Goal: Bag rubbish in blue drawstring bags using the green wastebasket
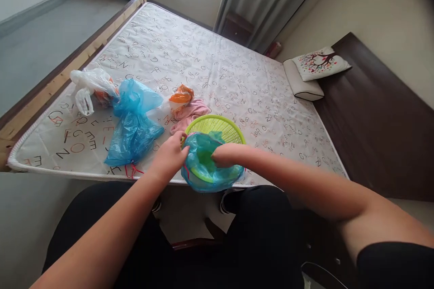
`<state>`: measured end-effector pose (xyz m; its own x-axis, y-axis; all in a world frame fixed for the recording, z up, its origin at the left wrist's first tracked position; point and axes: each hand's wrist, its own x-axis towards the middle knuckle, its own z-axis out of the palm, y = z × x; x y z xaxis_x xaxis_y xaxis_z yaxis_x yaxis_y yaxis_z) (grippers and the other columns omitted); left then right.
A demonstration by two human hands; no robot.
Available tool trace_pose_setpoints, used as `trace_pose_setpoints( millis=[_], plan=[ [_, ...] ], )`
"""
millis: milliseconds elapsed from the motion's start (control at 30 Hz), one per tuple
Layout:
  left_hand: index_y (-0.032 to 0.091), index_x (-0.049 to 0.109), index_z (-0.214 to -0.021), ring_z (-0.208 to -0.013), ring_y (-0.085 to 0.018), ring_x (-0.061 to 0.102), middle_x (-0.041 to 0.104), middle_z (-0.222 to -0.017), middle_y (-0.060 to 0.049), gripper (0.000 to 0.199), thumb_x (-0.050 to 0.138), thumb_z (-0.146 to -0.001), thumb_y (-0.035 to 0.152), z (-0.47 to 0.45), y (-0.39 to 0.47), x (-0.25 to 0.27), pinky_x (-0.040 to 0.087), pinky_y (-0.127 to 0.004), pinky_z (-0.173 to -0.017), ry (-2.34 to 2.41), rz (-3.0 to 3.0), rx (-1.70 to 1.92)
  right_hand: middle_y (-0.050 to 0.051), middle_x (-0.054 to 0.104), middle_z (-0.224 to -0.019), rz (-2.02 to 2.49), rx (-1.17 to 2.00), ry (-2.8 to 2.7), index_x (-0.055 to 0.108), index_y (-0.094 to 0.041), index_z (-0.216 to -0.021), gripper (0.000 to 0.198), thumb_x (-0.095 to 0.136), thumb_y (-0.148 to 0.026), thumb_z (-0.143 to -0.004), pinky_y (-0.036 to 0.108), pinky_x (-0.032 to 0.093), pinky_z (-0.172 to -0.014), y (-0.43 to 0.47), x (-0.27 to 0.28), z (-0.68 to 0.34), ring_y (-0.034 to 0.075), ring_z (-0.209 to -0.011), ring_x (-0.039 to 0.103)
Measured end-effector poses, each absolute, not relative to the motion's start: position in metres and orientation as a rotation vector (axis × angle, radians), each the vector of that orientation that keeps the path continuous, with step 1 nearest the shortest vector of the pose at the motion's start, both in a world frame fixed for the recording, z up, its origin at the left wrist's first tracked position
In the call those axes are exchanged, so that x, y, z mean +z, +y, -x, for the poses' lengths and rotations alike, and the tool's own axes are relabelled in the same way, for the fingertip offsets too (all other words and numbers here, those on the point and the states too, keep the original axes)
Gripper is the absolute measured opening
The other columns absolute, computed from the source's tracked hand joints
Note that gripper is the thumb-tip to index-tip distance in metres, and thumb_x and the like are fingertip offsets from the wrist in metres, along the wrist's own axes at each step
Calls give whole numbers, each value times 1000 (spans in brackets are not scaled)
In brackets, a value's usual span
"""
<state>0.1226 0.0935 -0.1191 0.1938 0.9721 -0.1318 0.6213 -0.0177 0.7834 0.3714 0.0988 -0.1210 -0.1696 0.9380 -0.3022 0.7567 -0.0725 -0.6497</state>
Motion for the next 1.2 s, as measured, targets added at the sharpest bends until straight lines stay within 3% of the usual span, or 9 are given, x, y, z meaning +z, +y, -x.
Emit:
trace_pose_setpoints(
  millis=[100,167,267,400,533,600,767,933,1200],
  plan=[
    [22,66,-108,-108,-33,72,76,-110,-13,16,61,-93,25,-117,96,-115,53,-41,-94,1534,-1702,517,-6,41,-45,1843,1153,-2373,63,-25,-52,30,86,-11,-65,34,48,-71,88,-86,-399,12,-50,44],
    [22,67,-101,-105,-32,71,76,-109,-12,12,59,-92,22,-117,97,-115,52,-38,-91,1545,-1691,527,-3,52,-52,1779,1023,-2634,69,-26,-61,18,81,-16,-71,35,48,-73,68,-65,-422,14,-54,49],
    [23,66,-96,-102,-29,71,77,-107,-10,10,58,-90,20,-120,98,-116,51,-35,-88,1541,-1633,573,6,73,-87,1756,603,-2635,77,-27,-90,10,70,-24,-84,41,52,-88,32,-57,-452,24,-83,67],
    [22,65,-93,-93,-28,71,76,-101,-10,5,63,-88,25,-125,97,-117,51,-33,-82,1546,-1576,623,17,65,-135,1984,373,-1840,68,-25,-127,49,77,-36,-80,59,49,-109,-8,-90,-477,37,-128,60],
    [22,63,-92,-73,-23,68,72,-89,-7,10,67,-86,29,-124,97,-115,53,-30,-64,1528,-1459,614,14,72,-115,1868,1113,-966,66,-25,-112,56,87,-53,-69,49,62,-87,-25,-132,-485,33,-104,71],
    [21,61,-92,-63,-20,65,68,-81,-4,17,72,-82,30,-118,100,-113,52,-27,-54,1510,-1356,545,11,74,-116,1640,1329,-780,69,-25,-108,53,88,-55,-69,41,62,-87,-28,-143,-485,29,-105,73],
    [21,57,-88,-53,-16,60,61,-64,2,32,81,-71,35,-108,111,-114,54,-26,-52,1365,-1093,435,7,78,-118,1344,1605,-676,76,-23,-119,50,84,-47,-76,33,58,-95,-18,-153,-481,22,-106,74],
    [20,61,-96,-48,-15,58,63,-63,2,44,83,-60,31,-125,117,-146,49,-25,-49,1380,-953,462,3,78,-105,1278,1608,-581,77,-22,-113,44,82,-37,-72,28,58,-85,13,-165,-476,17,-93,72],
    [17,74,-110,-96,-25,72,78,-107,-9,64,90,-51,36,-143,130,-157,58,-31,-83,1132,-1222,758,5,78,-99,1491,1463,-692,72,-23,-102,35,77,-42,-73,37,60,-86,32,-168,-457,24,-93,73]
  ],
)
